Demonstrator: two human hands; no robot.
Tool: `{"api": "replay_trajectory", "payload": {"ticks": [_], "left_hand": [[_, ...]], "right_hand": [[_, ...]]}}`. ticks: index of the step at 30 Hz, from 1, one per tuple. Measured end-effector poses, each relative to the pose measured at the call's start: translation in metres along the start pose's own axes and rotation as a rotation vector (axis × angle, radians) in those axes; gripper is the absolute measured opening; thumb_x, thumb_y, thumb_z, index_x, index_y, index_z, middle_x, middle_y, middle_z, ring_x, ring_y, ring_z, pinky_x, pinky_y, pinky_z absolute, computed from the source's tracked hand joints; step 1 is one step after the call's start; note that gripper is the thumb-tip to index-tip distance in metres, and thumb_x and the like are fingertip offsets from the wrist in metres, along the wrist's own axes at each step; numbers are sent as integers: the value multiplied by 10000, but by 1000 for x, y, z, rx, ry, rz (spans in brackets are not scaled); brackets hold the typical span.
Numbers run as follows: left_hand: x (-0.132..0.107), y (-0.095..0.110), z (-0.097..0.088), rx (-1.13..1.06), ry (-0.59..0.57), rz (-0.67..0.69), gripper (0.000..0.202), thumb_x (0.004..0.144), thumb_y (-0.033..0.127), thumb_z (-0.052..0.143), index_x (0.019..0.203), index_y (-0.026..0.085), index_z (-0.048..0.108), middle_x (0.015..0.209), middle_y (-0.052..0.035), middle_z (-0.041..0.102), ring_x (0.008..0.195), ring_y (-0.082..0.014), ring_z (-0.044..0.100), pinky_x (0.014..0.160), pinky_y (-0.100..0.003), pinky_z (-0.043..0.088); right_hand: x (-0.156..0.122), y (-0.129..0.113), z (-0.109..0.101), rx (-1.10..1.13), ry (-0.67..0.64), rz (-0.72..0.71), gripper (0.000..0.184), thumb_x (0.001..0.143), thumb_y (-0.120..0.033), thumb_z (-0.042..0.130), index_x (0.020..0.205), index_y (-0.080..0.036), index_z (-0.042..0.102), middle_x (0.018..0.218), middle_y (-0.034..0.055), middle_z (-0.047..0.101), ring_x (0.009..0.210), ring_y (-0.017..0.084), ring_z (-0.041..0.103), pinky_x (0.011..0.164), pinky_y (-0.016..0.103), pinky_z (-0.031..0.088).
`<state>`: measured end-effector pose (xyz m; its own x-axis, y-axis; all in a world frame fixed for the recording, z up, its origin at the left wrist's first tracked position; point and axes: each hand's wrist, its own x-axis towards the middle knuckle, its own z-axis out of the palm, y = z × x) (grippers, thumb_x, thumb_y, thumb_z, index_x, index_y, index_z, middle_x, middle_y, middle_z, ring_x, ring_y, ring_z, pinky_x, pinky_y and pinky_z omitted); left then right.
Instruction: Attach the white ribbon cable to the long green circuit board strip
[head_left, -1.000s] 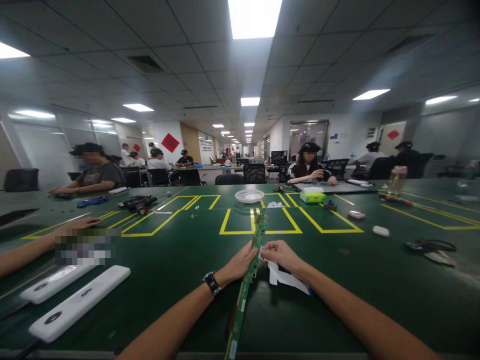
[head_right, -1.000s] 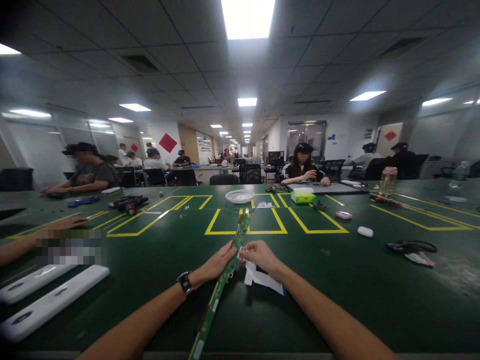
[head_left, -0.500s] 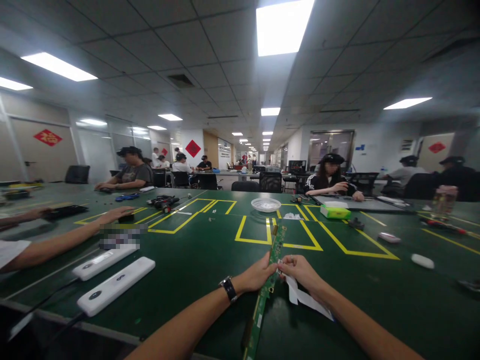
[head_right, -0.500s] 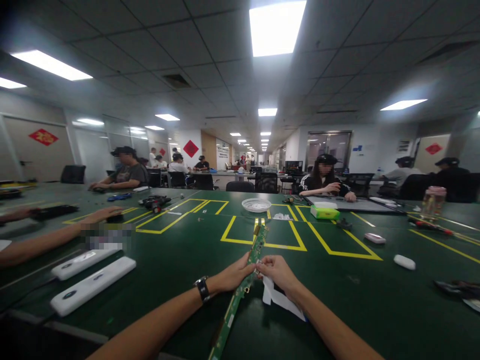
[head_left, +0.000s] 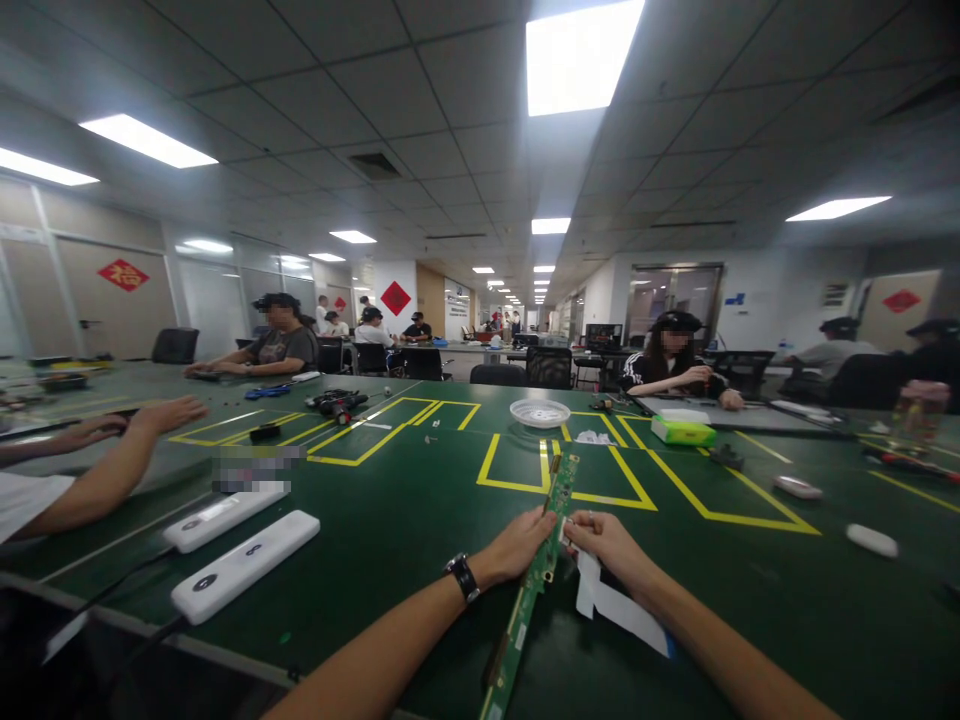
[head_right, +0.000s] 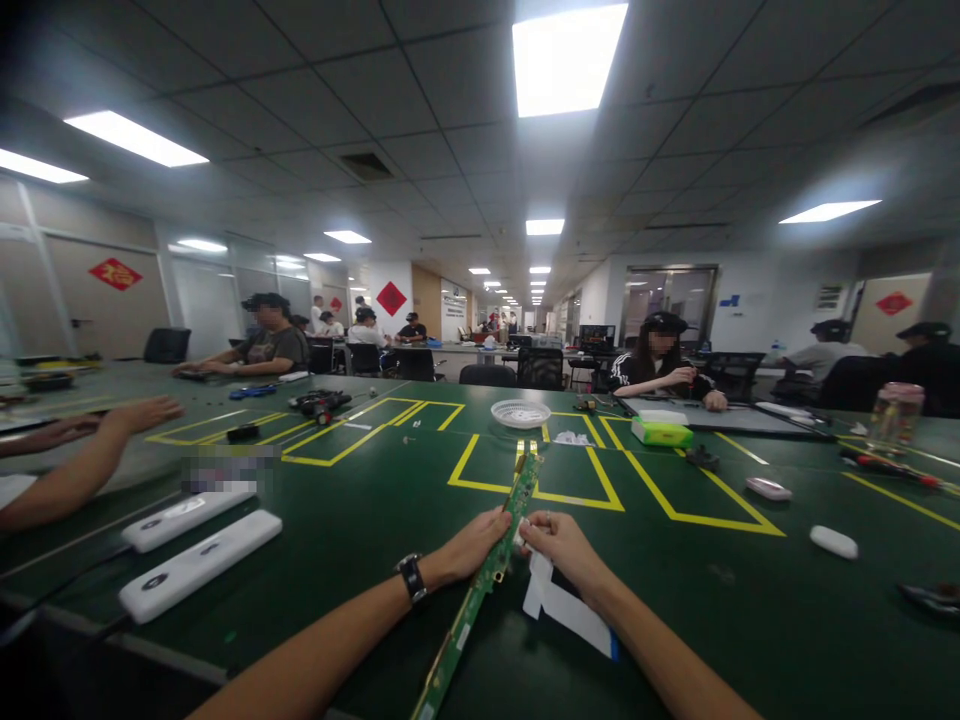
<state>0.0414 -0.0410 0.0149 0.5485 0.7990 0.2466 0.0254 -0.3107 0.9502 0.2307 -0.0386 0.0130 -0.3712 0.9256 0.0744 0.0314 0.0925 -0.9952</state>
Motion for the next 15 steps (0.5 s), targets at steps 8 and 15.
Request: {"api": "replay_trajectory", "payload": {"ticks": [8, 15], "left_hand": [[5, -2, -13, 335, 191, 50, 747, 917, 634, 77, 1001, 137, 627, 911, -74, 634, 899, -201, 550, 865, -334, 431], [6, 1, -35, 562, 418, 63, 559, 974, 481, 130, 1082, 199, 600, 996, -57, 601, 1011, -197, 496, 974, -339, 368]], "right_hand": [[7, 0, -15, -276, 93, -59, 429, 753, -572, 607, 765, -145, 634, 679, 22, 652, 614, 152, 573, 598, 258, 408], [10, 8, -61, -1008, 406, -45, 428, 870, -497, 405, 803, -176, 681, 856, 85, 704, 821, 235, 631, 685, 289, 406]]}}
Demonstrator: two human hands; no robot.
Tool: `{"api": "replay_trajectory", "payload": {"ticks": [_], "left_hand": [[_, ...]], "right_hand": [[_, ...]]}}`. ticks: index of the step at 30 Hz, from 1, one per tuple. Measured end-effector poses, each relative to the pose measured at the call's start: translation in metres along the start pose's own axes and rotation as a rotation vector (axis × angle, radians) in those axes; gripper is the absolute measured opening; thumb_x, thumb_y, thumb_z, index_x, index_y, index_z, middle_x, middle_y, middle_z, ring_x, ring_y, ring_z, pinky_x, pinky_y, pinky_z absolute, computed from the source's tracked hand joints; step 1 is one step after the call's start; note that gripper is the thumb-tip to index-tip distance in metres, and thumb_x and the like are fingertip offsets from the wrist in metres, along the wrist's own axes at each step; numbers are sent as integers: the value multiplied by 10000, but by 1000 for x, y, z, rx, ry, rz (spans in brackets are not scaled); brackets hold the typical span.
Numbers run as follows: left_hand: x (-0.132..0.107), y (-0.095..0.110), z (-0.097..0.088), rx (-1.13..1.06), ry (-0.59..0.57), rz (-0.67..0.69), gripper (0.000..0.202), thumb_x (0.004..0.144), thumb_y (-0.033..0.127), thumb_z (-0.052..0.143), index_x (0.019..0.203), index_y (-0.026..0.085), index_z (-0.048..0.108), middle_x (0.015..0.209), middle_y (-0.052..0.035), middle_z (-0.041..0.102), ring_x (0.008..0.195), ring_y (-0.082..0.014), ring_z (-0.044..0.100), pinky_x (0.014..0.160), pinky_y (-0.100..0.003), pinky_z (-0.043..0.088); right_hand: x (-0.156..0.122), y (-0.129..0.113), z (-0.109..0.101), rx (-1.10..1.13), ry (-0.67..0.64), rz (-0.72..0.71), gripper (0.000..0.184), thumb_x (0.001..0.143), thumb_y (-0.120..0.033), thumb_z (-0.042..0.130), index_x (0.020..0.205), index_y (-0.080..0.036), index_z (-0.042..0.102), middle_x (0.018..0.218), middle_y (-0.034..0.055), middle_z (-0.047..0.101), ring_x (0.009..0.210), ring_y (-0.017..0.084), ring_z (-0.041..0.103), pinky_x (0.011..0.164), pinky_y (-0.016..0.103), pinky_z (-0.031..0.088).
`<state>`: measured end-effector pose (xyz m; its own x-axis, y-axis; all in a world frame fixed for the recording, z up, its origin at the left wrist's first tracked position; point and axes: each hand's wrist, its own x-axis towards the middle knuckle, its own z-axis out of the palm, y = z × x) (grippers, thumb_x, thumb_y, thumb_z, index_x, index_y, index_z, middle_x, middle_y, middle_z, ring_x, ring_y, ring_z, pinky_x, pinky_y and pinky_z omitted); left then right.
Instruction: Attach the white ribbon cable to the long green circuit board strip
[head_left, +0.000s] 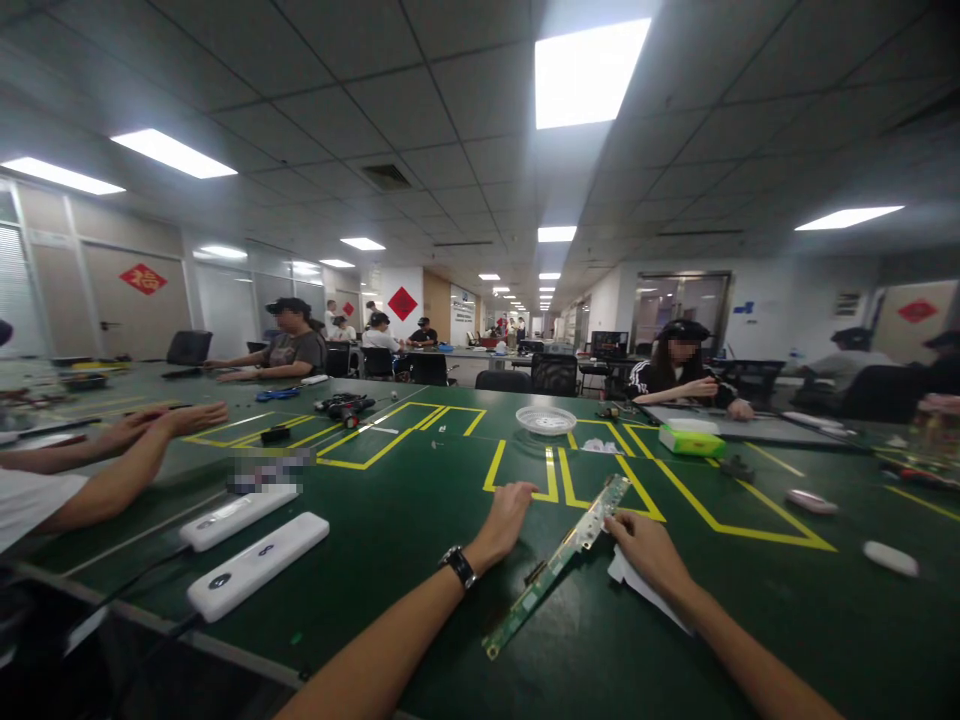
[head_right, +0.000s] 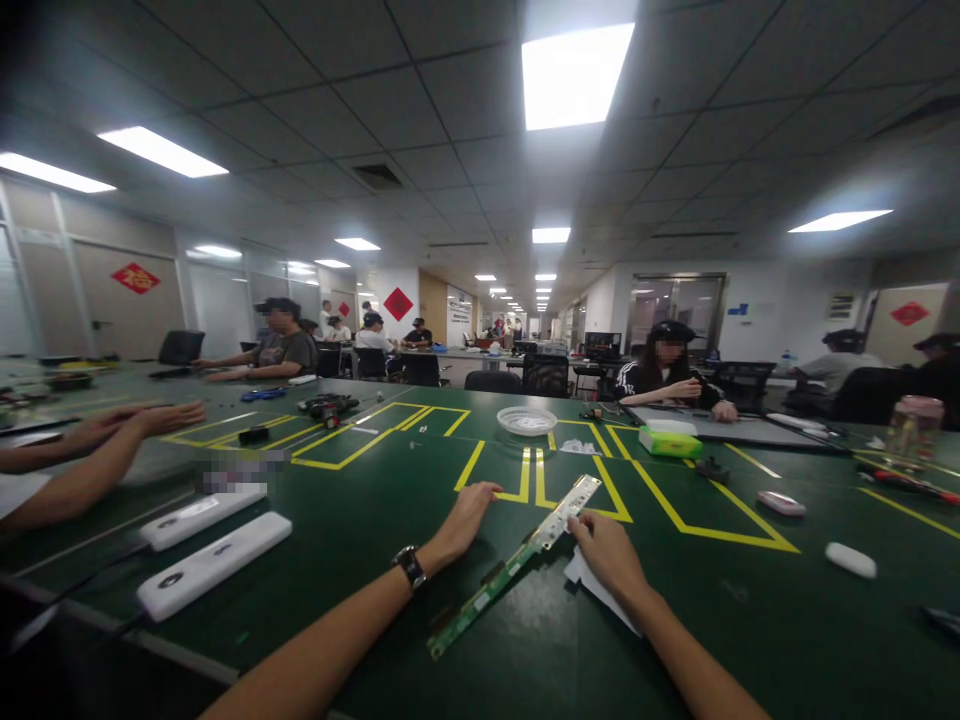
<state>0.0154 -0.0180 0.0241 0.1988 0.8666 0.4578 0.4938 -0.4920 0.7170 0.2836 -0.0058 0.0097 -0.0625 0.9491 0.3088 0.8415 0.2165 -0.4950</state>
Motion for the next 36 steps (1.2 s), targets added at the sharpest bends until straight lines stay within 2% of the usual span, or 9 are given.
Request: {"api": "replay_trajectory", "payload": {"ticks": [5, 7, 11, 13, 15, 22, 30, 33, 36], "left_hand": [[-2, 5, 2, 15, 24, 31, 524, 979, 471, 166, 1063, 209, 611, 1001, -45, 596, 1009, -191, 486, 963, -329, 369], [-3, 6, 4, 24, 13, 38, 524, 979, 476, 170, 1064, 212, 615, 995, -43, 602, 1001, -191, 488, 955, -327, 373], [-4, 5, 6, 43, -2, 52, 492, 980, 463, 202, 1080, 210, 612, 1022, -42, 608, 1015, -191, 485, 956, -327, 369], [-4, 4, 7, 41, -4, 70, 468, 980, 451, 227, 1084, 203, 611, 1034, -44, 605, 1024, -193, 480, 960, -332, 365], [-5, 3, 8, 41, -7, 91, 450, 980, 437, 246, 1090, 197, 610, 1038, -48, 602, 1027, -194, 476, 963, -341, 361], [-8, 6, 9, 85, -53, 152, 431, 984, 414, 257, 1112, 192, 603, 1061, -54, 596, 1023, -193, 468, 962, -350, 349], [-9, 6, 7, 110, -59, 195, 425, 989, 408, 249, 1110, 202, 600, 1069, -51, 598, 1023, -190, 471, 954, -346, 348], [-10, 9, 6, 110, -53, 205, 415, 987, 403, 257, 1100, 202, 602, 1062, -51, 598, 1017, -190, 472, 955, -348, 351], [-10, 11, 5, 109, -48, 209, 404, 986, 395, 265, 1094, 202, 604, 1055, -50, 599, 1021, -193, 474, 957, -352, 353]], "right_hand": [[5, 22, -13, -239, 17, 97, 338, 864, -410, 435, 890, -178, 680, 895, 123, 688, 876, 262, 626, 687, 310, 425], [5, 27, -16, -280, 24, 66, 302, 853, -354, 445, 932, -171, 672, 934, 128, 677, 917, 268, 611, 732, 329, 437], [6, 29, -19, -232, -39, -202, 284, 846, -287, 442, 997, -169, 652, 1069, 111, 642, 1036, 245, 564, 902, 343, 416], [6, 27, -18, -198, -113, -334, 280, 851, -270, 429, 995, -180, 651, 1087, 97, 635, 1044, 229, 560, 932, 333, 406], [6, 26, -17, -199, -154, -381, 276, 856, -259, 420, 982, -188, 655, 1082, 91, 635, 1027, 224, 566, 927, 333, 410], [7, 36, -15, -373, -69, -177, 302, 875, -275, 414, 1002, -170, 668, 1083, 126, 624, 1021, 277, 557, 834, 367, 432], [7, 29, -21, -472, -40, -190, 296, 875, -286, 436, 1032, -196, 670, 1130, 122, 614, 1058, 287, 541, 829, 370, 423], [7, 30, -24, -477, -82, -159, 283, 878, -262, 419, 917, -193, 691, 1044, 117, 642, 1006, 278, 570, 812, 372, 425], [3, 25, -19, -420, -133, -191, 299, 881, -263, 406, 941, -187, 689, 1007, 116, 643, 966, 258, 589, 810, 355, 432]]}}
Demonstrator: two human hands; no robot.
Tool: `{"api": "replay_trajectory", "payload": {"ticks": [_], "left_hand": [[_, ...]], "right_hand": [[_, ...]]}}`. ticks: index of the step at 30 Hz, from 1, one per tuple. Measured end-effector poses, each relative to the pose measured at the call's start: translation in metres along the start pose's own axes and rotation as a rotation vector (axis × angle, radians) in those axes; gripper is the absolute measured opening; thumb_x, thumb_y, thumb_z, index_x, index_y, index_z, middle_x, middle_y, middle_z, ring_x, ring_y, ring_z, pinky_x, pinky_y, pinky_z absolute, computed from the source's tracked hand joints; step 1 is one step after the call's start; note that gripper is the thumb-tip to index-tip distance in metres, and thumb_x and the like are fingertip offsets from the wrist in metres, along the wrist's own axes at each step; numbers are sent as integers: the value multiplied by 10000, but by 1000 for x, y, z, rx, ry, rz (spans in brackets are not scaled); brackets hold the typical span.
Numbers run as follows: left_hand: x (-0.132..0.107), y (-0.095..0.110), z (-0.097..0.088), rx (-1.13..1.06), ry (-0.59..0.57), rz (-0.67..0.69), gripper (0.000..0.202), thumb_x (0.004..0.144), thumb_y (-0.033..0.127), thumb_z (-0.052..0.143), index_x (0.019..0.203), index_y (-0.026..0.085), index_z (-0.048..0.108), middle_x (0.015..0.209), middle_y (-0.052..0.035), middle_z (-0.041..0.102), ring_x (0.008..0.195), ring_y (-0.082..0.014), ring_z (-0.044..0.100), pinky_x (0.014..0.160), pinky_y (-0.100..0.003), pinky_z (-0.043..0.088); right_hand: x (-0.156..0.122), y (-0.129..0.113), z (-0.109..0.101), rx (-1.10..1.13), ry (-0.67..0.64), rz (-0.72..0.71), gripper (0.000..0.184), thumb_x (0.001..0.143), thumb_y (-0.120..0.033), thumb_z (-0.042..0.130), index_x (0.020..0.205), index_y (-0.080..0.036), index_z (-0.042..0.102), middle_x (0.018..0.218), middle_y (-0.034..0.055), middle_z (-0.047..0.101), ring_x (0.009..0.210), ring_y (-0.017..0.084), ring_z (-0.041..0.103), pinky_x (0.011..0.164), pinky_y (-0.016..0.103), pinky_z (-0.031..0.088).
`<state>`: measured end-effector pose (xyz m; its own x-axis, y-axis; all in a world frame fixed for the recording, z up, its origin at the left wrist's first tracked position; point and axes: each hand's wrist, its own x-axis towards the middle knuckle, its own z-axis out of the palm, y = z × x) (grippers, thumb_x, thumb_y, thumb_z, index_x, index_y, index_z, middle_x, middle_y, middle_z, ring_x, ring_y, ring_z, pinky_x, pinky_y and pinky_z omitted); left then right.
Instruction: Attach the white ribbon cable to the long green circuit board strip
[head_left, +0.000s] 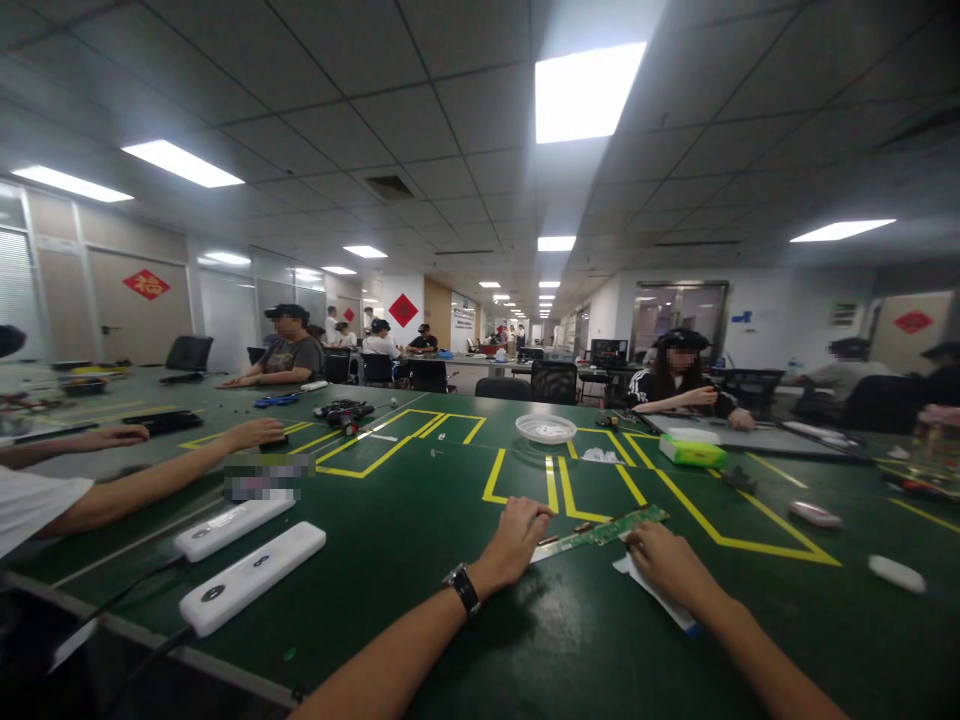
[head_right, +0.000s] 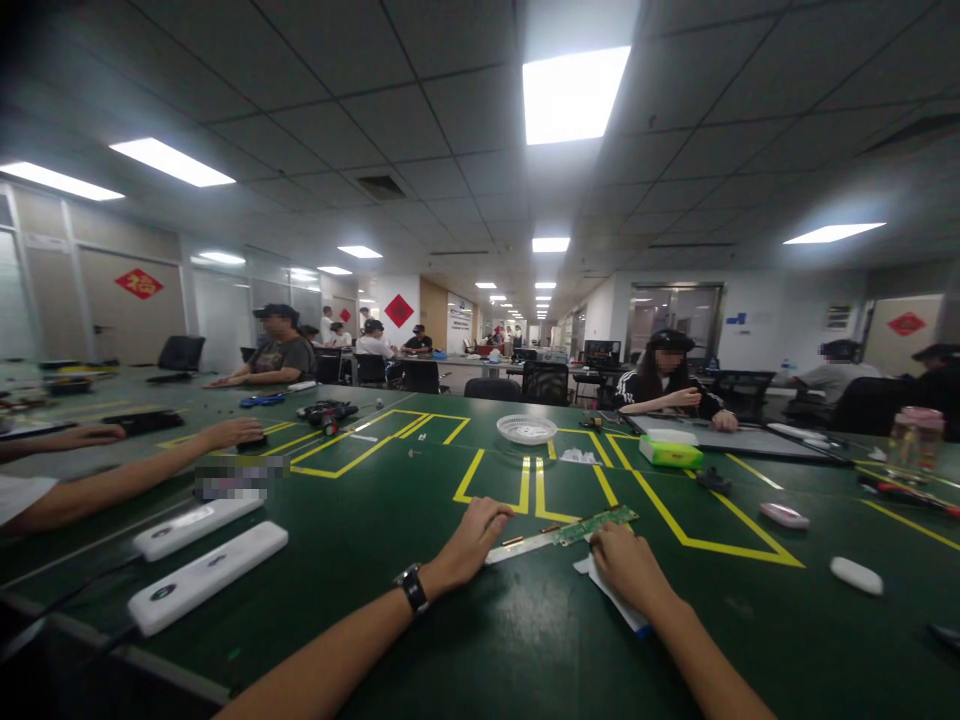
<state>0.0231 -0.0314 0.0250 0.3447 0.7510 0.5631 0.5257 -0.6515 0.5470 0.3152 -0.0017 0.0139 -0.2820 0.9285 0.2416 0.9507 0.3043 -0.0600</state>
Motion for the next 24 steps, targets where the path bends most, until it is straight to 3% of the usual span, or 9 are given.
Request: {"api": "replay_trajectory", "payload": {"ticks": [4, 7, 14, 17, 24], "left_hand": [[1, 0, -2, -1, 13, -6, 394, 983, 386, 276, 1083, 197, 606, 1046, -54, 603, 1015, -195, 484, 957, -354, 356], [2, 0, -4, 0, 24, -9, 377, 977, 379, 293, 1075, 193, 606, 1051, -58, 606, 1022, -200, 489, 966, -364, 348], [1, 3, -3, 45, 19, 44, 292, 959, 320, 366, 1063, 179, 599, 1027, -63, 605, 1002, -206, 487, 955, -373, 345], [-1, 6, -2, 113, -13, 86, 250, 949, 285, 400, 1073, 185, 592, 1030, -63, 601, 994, -207, 480, 939, -370, 356], [-1, 10, -4, 237, -33, 166, 203, 942, 244, 422, 1049, 189, 586, 1051, -68, 587, 1030, -214, 464, 943, -379, 359]], "right_hand": [[-4, -23, 3, 70, 13, -152, 312, 875, -289, 410, 1022, -186, 666, 1033, 110, 624, 992, 247, 575, 853, 342, 424], [-5, -34, 2, 87, 18, -184, 316, 870, -307, 419, 1045, -198, 659, 1073, 105, 615, 1028, 254, 557, 881, 351, 412], [-2, -8, 2, 5, 40, -8, 328, 866, -310, 421, 1062, -200, 660, 1078, 116, 618, 1038, 282, 548, 858, 384, 423], [-3, -7, 4, 34, 40, -20, 342, 875, -303, 403, 1067, -171, 653, 1080, 129, 612, 1026, 276, 555, 850, 374, 432], [-7, -44, 3, 250, 21, -217, 336, 876, -311, 432, 1106, -191, 647, 1146, 116, 600, 1091, 257, 524, 960, 365, 391]]}}
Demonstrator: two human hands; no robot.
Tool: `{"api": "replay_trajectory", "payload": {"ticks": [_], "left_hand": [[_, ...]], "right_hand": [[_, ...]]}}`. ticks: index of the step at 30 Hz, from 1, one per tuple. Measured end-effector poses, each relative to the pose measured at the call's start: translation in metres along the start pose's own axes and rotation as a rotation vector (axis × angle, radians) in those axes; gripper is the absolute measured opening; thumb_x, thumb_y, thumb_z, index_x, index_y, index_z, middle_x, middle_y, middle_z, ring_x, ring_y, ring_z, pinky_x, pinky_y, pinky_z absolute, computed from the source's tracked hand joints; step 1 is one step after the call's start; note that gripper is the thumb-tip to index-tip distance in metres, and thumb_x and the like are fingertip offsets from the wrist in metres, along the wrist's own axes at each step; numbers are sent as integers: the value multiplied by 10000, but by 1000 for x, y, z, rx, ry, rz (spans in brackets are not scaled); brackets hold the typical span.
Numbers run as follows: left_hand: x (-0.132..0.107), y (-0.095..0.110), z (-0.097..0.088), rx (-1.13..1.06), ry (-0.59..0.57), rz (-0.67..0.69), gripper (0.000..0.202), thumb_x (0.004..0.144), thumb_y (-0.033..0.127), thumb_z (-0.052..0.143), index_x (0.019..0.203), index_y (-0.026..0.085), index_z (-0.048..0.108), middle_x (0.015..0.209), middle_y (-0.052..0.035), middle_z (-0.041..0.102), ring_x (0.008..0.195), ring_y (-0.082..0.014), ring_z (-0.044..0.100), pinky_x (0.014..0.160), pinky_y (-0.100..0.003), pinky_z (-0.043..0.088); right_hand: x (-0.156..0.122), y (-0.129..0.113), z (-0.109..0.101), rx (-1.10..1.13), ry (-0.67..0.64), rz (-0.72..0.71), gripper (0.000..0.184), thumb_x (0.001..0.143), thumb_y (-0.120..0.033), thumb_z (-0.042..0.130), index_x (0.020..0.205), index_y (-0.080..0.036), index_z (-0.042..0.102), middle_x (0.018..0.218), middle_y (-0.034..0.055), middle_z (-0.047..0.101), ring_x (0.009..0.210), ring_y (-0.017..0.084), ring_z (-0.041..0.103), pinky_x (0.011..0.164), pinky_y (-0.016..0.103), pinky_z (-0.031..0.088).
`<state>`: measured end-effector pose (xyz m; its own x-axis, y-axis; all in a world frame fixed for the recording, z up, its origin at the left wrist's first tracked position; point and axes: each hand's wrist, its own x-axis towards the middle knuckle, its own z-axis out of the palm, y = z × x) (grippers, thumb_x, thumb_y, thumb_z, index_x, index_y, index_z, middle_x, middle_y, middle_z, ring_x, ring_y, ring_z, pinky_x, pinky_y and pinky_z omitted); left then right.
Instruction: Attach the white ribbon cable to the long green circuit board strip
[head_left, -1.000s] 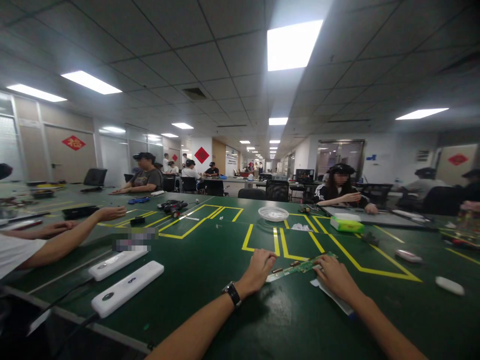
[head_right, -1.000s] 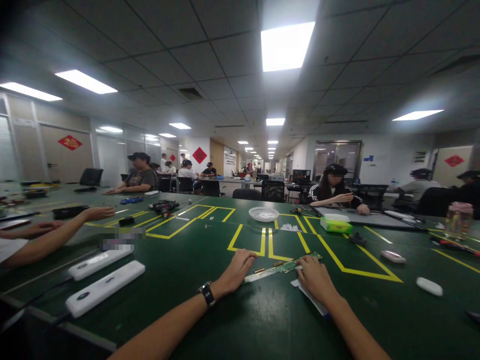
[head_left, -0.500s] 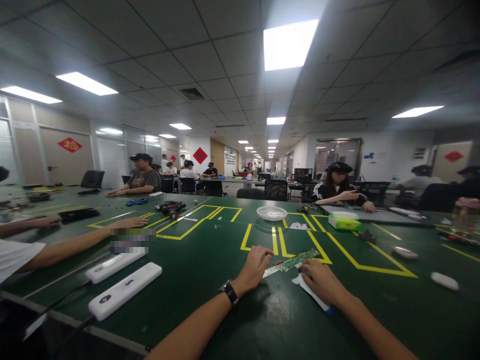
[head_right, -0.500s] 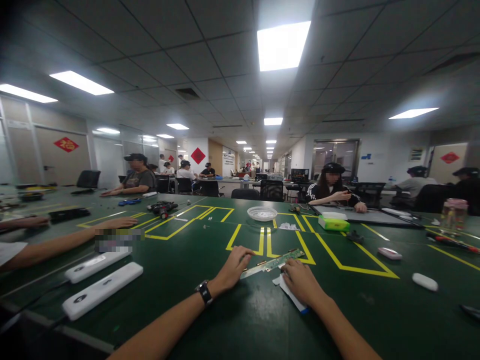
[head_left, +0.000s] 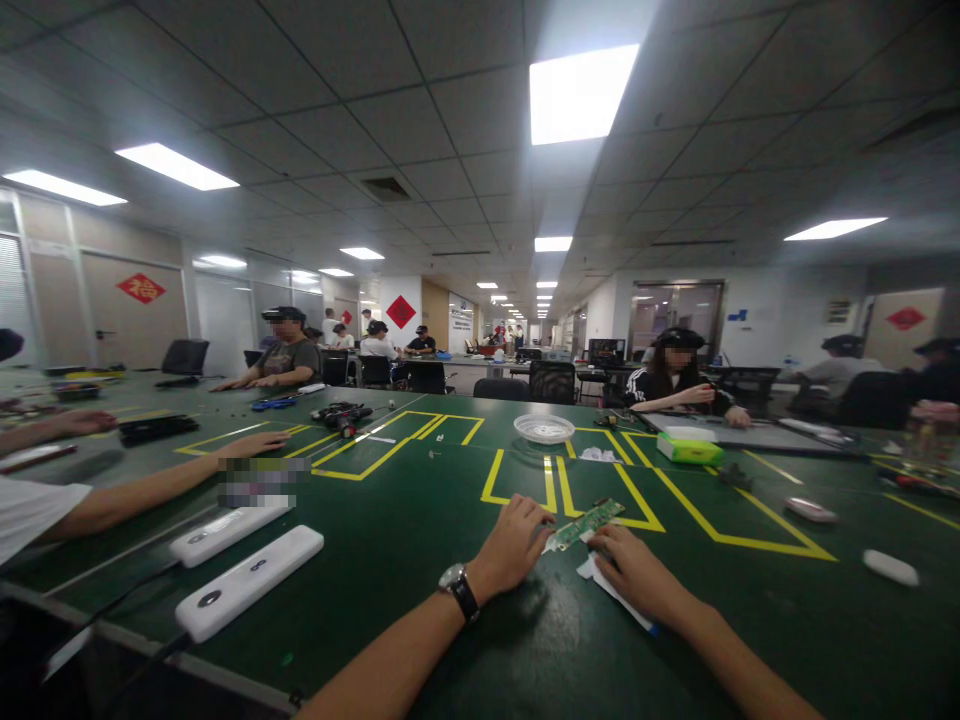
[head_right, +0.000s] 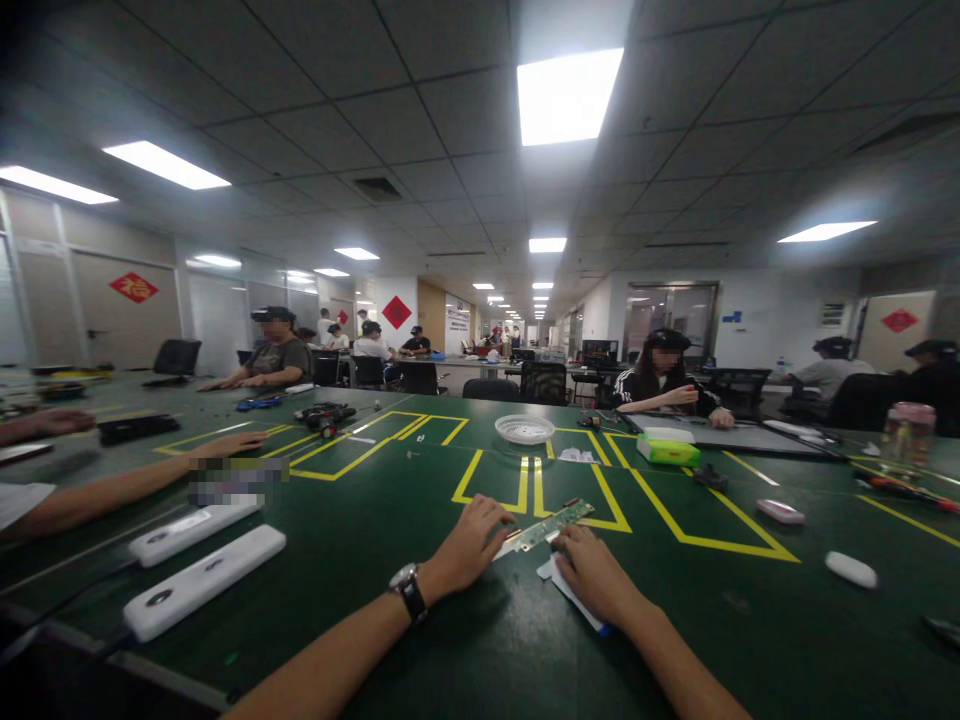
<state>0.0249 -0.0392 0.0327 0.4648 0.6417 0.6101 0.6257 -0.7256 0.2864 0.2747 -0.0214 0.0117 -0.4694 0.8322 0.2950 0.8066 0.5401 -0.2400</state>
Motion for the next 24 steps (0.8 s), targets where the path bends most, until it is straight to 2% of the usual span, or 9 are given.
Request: {"api": "replay_trajectory", "payload": {"ticks": [3, 10, 13, 19, 21, 24], "left_hand": [[1, 0, -2, 17, 17, -5, 200, 942, 243, 425, 1048, 186, 585, 1039, -70, 583, 1028, -217, 459, 930, -377, 368], [0, 1, -3, 27, 7, 7, 186, 918, 193, 448, 1051, 187, 578, 1033, -62, 575, 1012, -210, 458, 918, -368, 376], [0, 3, -3, 29, 1, 19, 187, 917, 178, 442, 1045, 189, 578, 1031, -60, 578, 1009, -208, 459, 919, -367, 375], [0, 2, -2, 29, 14, 23, 185, 921, 181, 434, 1029, 185, 585, 1022, -68, 587, 1010, -216, 465, 897, -369, 382], [0, 0, -1, 36, 27, 21, 185, 920, 177, 433, 1024, 182, 586, 1017, -70, 588, 1001, -216, 471, 890, -372, 385], [0, -1, 0, 36, 37, 25, 184, 907, 160, 445, 1025, 184, 583, 1005, -66, 592, 986, -214, 479, 885, -374, 391]], "right_hand": [[1, -2, -1, 23, -11, -20, 334, 870, -314, 444, 1109, -207, 651, 1172, 107, 596, 1128, 261, 506, 982, 373, 376], [-2, 25, -9, -109, 4, 121, 377, 880, -322, 407, 1119, -159, 648, 1113, 126, 612, 1048, 258, 555, 926, 363, 410], [-3, 21, -6, -101, 9, 97, 375, 882, -313, 407, 1117, -147, 647, 1109, 132, 611, 1046, 257, 553, 934, 363, 407], [0, -3, -1, 47, -10, -54, 365, 880, -317, 436, 1159, -194, 636, 1222, 111, 584, 1149, 250, 505, 998, 351, 365], [1, -1, -4, 25, -13, -41, 368, 877, -319, 437, 1155, -185, 638, 1231, 115, 585, 1163, 256, 502, 1008, 362, 356], [1, 13, -8, -70, -1, 54, 378, 872, -318, 425, 1132, -153, 645, 1198, 136, 601, 1145, 274, 516, 994, 389, 366]]}}
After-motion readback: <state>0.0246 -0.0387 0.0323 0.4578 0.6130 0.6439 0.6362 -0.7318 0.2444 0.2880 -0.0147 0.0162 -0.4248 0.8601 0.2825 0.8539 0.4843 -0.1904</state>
